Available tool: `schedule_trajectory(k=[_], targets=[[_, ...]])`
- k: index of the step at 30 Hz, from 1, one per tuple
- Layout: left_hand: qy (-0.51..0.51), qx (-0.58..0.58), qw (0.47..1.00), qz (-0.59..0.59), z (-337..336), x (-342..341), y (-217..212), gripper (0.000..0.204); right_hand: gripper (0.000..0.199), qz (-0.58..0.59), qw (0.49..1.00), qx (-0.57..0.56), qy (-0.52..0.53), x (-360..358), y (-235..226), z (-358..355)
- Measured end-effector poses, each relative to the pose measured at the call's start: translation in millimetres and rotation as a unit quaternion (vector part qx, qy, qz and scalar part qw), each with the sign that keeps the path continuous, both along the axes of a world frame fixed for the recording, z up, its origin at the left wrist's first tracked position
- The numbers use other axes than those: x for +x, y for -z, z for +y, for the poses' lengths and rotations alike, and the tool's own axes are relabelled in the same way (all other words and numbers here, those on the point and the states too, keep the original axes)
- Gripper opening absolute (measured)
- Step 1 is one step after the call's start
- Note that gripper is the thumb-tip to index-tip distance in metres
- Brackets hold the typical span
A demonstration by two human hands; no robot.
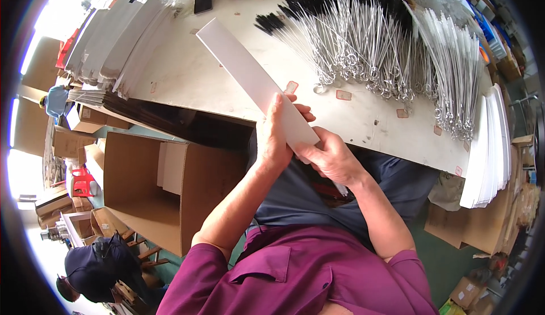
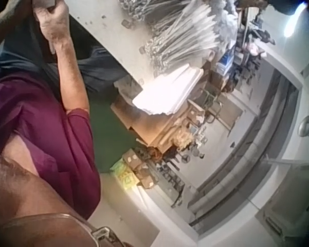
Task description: Packaging brushes into white cardboard boxes.
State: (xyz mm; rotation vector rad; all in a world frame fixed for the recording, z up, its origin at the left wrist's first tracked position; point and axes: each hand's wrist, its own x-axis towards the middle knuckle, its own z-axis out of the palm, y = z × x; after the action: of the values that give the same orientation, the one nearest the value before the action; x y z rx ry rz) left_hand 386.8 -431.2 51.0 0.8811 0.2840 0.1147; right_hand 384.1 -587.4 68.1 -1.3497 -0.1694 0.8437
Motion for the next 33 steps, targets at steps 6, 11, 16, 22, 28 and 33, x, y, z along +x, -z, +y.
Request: schedule_trajectory(k=[6,11,16,22,28,33], targets=[[0.221,0.35,0.908,0.06,35,-34,-21,0.038,0.028,-0.053,0.998,0.022,0.005,15,2,-24],[0.067,0.768,0.575,-0.273,47,-58,-63,0.038,0.039,-0.057,0.996,-0.055,-0.042,24,-7,-51],[0.149,0.826,0.445,-0.312,30,-26,-68,0.06,0.032,-0.046,0.98,-0.114,-0.154,23,-15,-46],[0.312,0.768,0.509,-0.231,34,-25,-45,0.044,0.042,-0.169,0.932,-0.239,-0.212,29,-23,-45],[0.204,0.758,0.584,-0.208,49,-37,-26,0.036,0.045,-0.382,0.861,-0.334,-0.032,35,-46,-90],[0.196,0.764,0.599,-0.139,39,-46,-12,0.037,0.024,-0.339,0.902,-0.257,0.076,17,-6,-89]])
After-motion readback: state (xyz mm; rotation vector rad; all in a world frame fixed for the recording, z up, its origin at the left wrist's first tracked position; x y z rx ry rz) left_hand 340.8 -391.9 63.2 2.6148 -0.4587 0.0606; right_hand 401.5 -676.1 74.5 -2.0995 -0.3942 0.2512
